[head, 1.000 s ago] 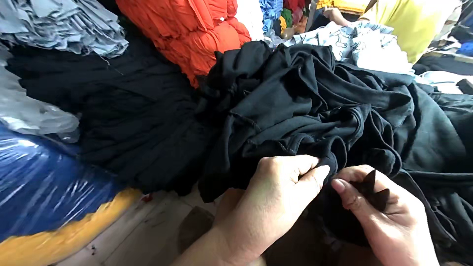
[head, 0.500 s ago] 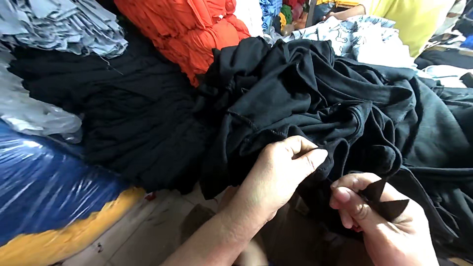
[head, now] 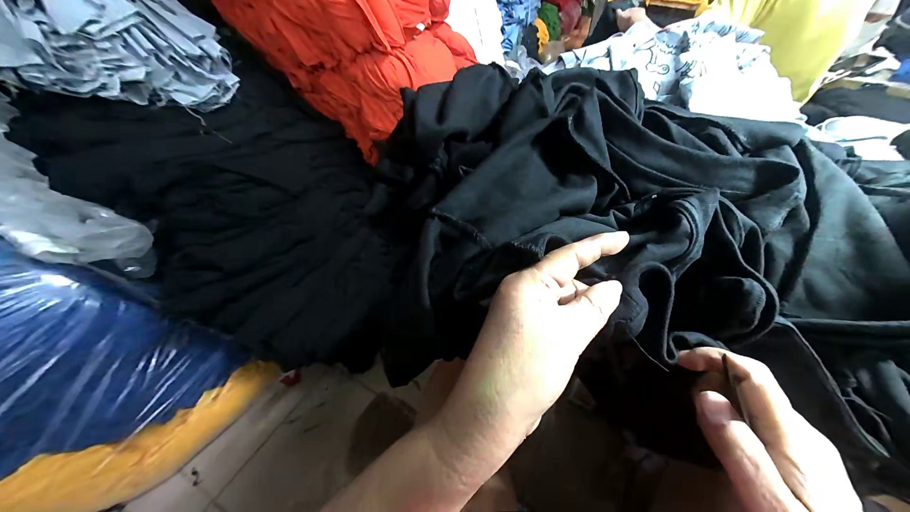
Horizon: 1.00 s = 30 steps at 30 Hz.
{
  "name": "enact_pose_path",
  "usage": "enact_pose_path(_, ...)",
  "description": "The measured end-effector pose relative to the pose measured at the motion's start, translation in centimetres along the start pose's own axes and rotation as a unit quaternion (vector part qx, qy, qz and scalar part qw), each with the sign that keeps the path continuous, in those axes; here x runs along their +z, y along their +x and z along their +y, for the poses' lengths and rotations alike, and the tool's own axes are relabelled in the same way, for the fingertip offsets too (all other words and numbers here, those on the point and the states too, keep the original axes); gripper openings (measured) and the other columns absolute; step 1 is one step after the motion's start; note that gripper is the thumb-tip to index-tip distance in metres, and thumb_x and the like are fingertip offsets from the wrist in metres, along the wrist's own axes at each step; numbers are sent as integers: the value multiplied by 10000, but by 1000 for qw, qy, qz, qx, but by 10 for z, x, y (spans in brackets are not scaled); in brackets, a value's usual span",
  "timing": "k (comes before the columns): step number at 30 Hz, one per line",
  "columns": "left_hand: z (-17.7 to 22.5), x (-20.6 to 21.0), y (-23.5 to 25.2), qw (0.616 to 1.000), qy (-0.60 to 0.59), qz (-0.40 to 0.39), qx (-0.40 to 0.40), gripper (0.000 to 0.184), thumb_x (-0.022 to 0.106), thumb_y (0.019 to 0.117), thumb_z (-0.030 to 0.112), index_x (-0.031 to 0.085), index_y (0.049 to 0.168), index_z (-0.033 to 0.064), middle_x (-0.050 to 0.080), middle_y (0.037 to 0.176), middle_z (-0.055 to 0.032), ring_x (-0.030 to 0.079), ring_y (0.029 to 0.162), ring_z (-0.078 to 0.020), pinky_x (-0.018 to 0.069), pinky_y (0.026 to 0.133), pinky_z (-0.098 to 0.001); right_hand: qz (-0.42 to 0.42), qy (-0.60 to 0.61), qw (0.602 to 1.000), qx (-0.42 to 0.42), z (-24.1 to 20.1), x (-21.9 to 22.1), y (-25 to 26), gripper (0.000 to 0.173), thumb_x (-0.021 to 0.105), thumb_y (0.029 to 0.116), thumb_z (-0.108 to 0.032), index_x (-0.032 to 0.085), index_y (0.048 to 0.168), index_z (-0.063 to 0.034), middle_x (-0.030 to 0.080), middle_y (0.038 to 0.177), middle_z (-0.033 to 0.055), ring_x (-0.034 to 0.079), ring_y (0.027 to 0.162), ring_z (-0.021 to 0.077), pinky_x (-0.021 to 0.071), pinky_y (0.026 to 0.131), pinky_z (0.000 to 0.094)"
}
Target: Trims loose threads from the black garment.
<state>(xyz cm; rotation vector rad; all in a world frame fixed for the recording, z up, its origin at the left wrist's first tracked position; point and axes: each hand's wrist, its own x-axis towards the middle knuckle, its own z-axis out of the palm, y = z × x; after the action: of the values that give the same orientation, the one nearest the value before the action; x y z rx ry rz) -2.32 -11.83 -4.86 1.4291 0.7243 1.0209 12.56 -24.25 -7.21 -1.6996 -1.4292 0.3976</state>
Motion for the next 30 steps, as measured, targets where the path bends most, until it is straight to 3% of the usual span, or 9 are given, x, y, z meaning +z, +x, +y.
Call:
enact_pose_path(1,0,0,-1,1000,4,4,9,390,635,970,14,665,1343,123,725,912,6,593,632,-6,481,562,-146,-3,-4,1000,-9,0,1,-1,436,439,1074,-256,635,1200,112,656,933,158,567,784,50,475,719,184)
enact_pose_path(3,-1,1,-2,999,12,2,30,371,627,971,5,677,1324,107,731,961,9,599,642,-2,490,563,-142,-9,-43,998,-40,1,3,-1,684,396,1076,-516,627,1286,92,697,1038,231,636,897,139,514,812,258)
enact_pose_path(5,-2,2,-3,999,20,2,38,347,627,972,13,689,1301,105,732,950,10,610,649,-4,506,579,-148,10,-96,992,-81,1,11,-1,795,286,1061,-605,625,1305,72,655,936,206,607,803,168,503,701,269)
enact_pose_path(7,-3,4,-5,999,27,4,33,349,627,972,19,693,1302,114,739,956,11,632,677,-10,528,611,-157,37,-122,985,-112,0,15,-2,664,328,1091,-492,627,1309,60,617,903,170,575,796,133,471,695,201)
enact_pose_path(9,-3,5,-6,999,32,9,30,351,628,973,24,694,1305,116,736,922,9,625,664,-13,521,607,-163,80,-126,979,-139,0,20,0,502,490,1067,-363,646,1264,71,589,885,153,534,781,96,421,700,141)
enact_pose_path(13,-5,10,-9,997,42,22,56,333,621,967,6,706,1280,82,749,1006,16,652,732,-2,537,649,-156,134,-87,973,-164,5,31,3,419,646,1003,-369,663,1107,36,630,872,124,577,821,23,444,781,84)
enact_pose_path(19,-10,14,-11,994,53,45,87,307,646,950,6,725,1242,59,745,903,20,660,720,4,551,656,-149,180,-134,958,-180,9,41,12,413,612,1017,-386,678,1067,18,644,829,110,589,782,29,444,745,90)
enact_pose_path(27,-12,15,-12,986,106,48,122,292,636,961,26,730,1235,56,762,1054,21,691,872,25,565,761,-137,197,-176,944,-199,7,37,16,355,646,1002,-345,712,1016,3,656,825,100,602,799,38,439,755,84)
enact_pose_path(30,-13,16,-12,979,140,49,141,284,639,964,41,730,1234,55,764,1042,19,687,850,39,561,744,-127,200,-190,942,-192,4,36,15,343,660,994,-340,716,1024,-3,653,829,94,592,786,39,434,739,85)
